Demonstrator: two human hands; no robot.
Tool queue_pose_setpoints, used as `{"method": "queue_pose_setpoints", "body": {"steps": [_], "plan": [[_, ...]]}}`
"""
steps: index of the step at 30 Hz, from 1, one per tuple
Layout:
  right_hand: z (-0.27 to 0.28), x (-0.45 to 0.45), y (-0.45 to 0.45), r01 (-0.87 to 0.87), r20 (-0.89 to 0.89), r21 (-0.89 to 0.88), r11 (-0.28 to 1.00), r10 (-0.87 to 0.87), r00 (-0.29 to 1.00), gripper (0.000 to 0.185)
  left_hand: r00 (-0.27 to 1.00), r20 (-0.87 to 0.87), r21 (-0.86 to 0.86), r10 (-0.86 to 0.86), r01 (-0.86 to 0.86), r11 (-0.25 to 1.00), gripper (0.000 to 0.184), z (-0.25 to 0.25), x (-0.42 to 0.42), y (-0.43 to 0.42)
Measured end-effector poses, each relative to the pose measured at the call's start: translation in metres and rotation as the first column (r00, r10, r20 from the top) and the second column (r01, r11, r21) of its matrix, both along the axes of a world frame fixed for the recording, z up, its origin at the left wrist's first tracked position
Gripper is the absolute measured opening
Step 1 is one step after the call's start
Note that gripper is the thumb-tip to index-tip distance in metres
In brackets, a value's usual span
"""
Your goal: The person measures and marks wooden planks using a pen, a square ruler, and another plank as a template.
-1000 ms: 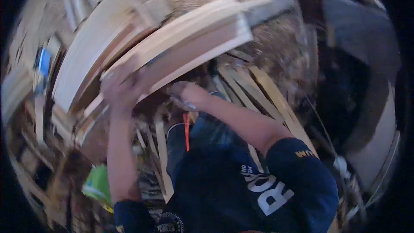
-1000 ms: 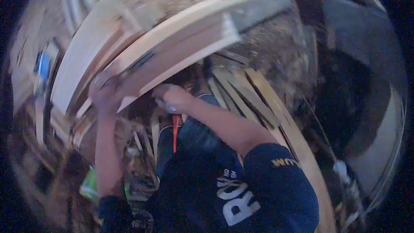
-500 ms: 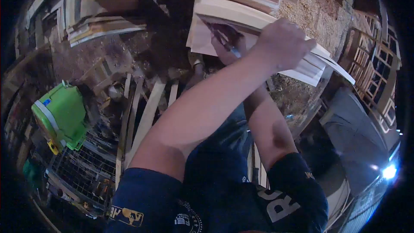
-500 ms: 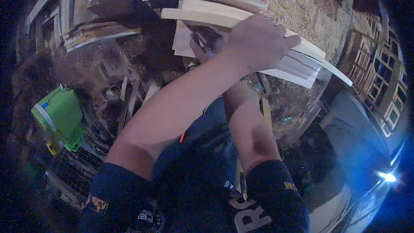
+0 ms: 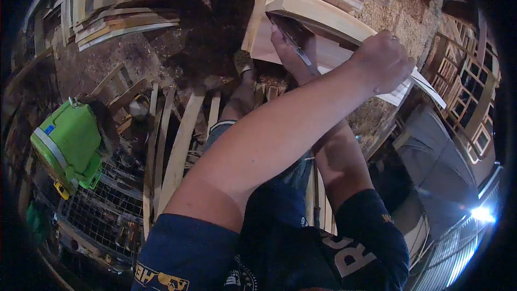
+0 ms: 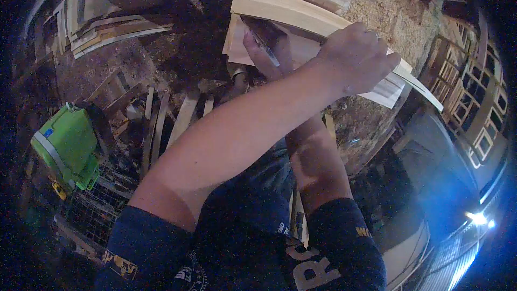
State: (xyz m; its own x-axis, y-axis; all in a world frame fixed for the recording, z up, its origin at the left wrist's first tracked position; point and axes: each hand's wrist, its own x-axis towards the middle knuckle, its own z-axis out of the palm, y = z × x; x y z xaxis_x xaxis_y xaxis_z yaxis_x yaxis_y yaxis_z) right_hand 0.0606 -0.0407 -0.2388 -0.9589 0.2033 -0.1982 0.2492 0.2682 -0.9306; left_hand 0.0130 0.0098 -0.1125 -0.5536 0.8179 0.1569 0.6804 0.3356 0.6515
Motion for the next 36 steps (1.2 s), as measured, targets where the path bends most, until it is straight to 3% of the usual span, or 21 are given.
{"method": "queue_pose_setpoints", "body": {"steps": [1, 4, 7, 13, 16, 19, 22, 28, 36], "plan": [[0.002, 0.000, -0.001, 0.028, 0.003, -0.060, 0.998, -0.028, 1.000, 0.028, 1.000, 0.001, 0.011, 0.001, -0.001, 1.000, 0.020, 0.000, 0.001, -0.001], [0.003, -0.001, 0.001, -0.011, 0.009, 0.066, 0.998, 0.011, 1.000, 0.028, 1.000, -0.003, 0.010, 0.003, -0.003, 1.000, 0.020, -0.002, 0.003, 0.001], [-0.002, 0.000, 0.001, -0.005, 0.107, 0.060, 0.998, -0.001, 0.994, 0.028, 1.000, 0.018, 0.030, 0.004, -0.005, 1.000, 0.020, -0.003, 0.003, 0.001], [0.000, 0.000, 0.001, -0.058, 0.084, 0.150, 0.987, 0.046, 0.995, 0.030, 1.000, 0.012, 0.031, -0.002, 0.002, 1.000, 0.021, -0.003, 0.002, 0.000], [0.002, 0.000, -0.001, -0.033, -0.019, 0.075, 0.997, 0.034, 0.999, 0.030, 1.000, 0.019, 0.045, 0.001, -0.002, 0.999, 0.022, -0.003, 0.003, -0.001], [0.000, 0.000, -0.003, 0.005, 0.091, 0.071, 0.997, -0.011, 0.996, 0.030, 1.000, 0.028, 0.066, 0.015, -0.017, 0.998, 0.022, -0.005, 0.003, 0.000], [0.003, -0.002, -0.002, -0.054, 0.020, 0.148, 0.988, 0.052, 0.998, 0.029, 0.999, 0.043, 0.070, 0.016, -0.019, 0.997, 0.023, -0.005, 0.003, 0.000], [-0.002, -0.001, -0.004, -0.007, -0.024, 0.063, 0.998, 0.009, 1.000, 0.028, 0.999, 0.028, 0.059, 0.028, -0.030, 0.998, 0.023, -0.005, 0.003, 0.001], [0.005, -0.003, -0.005, -0.025, 0.010, 0.124, 0.992, 0.024, 1.000, 0.029, 1.000, 0.016, 0.031, 0.006, -0.007, 1.000, 0.023, -0.002, 0.001, -0.001]]}}
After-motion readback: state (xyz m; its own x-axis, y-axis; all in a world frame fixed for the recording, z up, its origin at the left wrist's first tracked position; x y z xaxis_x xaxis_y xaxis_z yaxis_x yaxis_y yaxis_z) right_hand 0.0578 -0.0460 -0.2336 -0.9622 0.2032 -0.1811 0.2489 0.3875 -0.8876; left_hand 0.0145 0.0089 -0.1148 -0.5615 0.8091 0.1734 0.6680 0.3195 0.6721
